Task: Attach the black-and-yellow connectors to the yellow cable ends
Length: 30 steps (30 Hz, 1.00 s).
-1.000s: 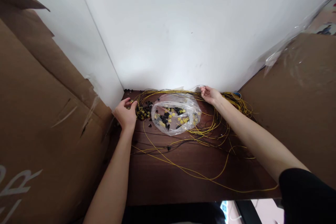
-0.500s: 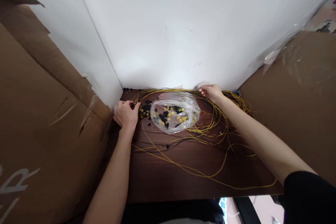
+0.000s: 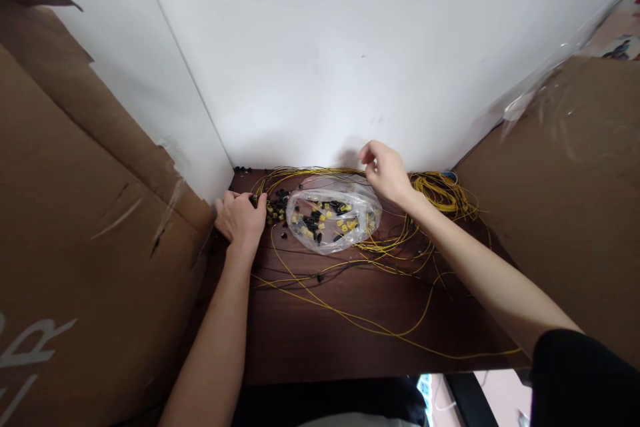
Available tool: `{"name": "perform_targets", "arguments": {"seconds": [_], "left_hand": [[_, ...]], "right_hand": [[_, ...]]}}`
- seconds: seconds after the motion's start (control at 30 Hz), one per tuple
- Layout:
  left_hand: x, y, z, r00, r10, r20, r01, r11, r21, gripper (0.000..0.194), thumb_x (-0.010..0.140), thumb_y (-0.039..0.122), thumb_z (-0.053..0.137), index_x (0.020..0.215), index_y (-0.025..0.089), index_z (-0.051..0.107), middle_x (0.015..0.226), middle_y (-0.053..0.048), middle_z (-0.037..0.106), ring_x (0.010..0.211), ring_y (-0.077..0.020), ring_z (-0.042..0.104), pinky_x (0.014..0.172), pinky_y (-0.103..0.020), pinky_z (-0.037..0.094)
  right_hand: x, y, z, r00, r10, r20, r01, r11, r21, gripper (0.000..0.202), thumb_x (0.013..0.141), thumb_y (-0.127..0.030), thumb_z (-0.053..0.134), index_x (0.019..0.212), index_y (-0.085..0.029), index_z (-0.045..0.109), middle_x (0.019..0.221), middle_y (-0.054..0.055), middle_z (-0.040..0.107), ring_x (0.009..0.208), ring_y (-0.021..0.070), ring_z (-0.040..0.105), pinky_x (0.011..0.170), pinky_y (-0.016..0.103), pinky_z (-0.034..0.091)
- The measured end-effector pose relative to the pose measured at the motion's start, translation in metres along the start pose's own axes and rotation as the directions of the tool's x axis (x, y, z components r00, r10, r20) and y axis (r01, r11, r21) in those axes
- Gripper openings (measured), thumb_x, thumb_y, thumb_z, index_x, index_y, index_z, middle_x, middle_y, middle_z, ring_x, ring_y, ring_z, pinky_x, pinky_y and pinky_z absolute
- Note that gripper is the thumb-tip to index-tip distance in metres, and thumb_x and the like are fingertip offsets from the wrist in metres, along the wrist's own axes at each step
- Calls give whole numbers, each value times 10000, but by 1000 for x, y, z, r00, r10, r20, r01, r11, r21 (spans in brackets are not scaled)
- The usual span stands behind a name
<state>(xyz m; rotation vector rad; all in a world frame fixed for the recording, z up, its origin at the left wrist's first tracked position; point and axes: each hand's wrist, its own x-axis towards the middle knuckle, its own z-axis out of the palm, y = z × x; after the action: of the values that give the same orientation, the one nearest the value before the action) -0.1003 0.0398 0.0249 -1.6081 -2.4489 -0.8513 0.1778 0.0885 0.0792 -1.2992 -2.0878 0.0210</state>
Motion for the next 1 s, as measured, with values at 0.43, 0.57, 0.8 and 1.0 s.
{"name": "perform_targets", "arguments": {"seconds": [0.43,0.57,0.8,1.0], "left_hand": [[-1,5,-14,994,6,112,-15,997,74,485,844,496,402,1031,162,700,1087,-175,595,1012,-375,484,704,-481,481],[-1,4,-13,994,19,112,-27,997,68,459,848,460,405,1026,162,705,1065,-178,604,1001,-371,492,701,-469,479],[1,1,-11,991,41,125,-51,996,74,430,835,438,425,1029,175,704,1044,-169,615,987,-374,498,669,-471,481],[1,1,-10,992,39,123,-50,995,89,420,829,432,428,1025,186,705,1042,-155,626,983,-363,506,665,-448,482]], "right_hand": [[27,-22,63,890,74,449,40,970,-239,162,764,-182,541,812,-135,689,856,140,691,861,265,628,744,313,430],[44,-22,78,924,156,348,-77,970,-228,222,806,-197,472,858,-130,678,891,135,693,859,246,633,750,305,437],[54,-21,104,924,284,254,-256,957,-140,248,825,-185,441,865,-131,680,884,105,704,810,186,638,715,255,447],[48,-22,96,939,208,275,-202,978,-48,192,768,-140,517,842,-154,693,851,56,713,788,164,630,725,237,443]]}}
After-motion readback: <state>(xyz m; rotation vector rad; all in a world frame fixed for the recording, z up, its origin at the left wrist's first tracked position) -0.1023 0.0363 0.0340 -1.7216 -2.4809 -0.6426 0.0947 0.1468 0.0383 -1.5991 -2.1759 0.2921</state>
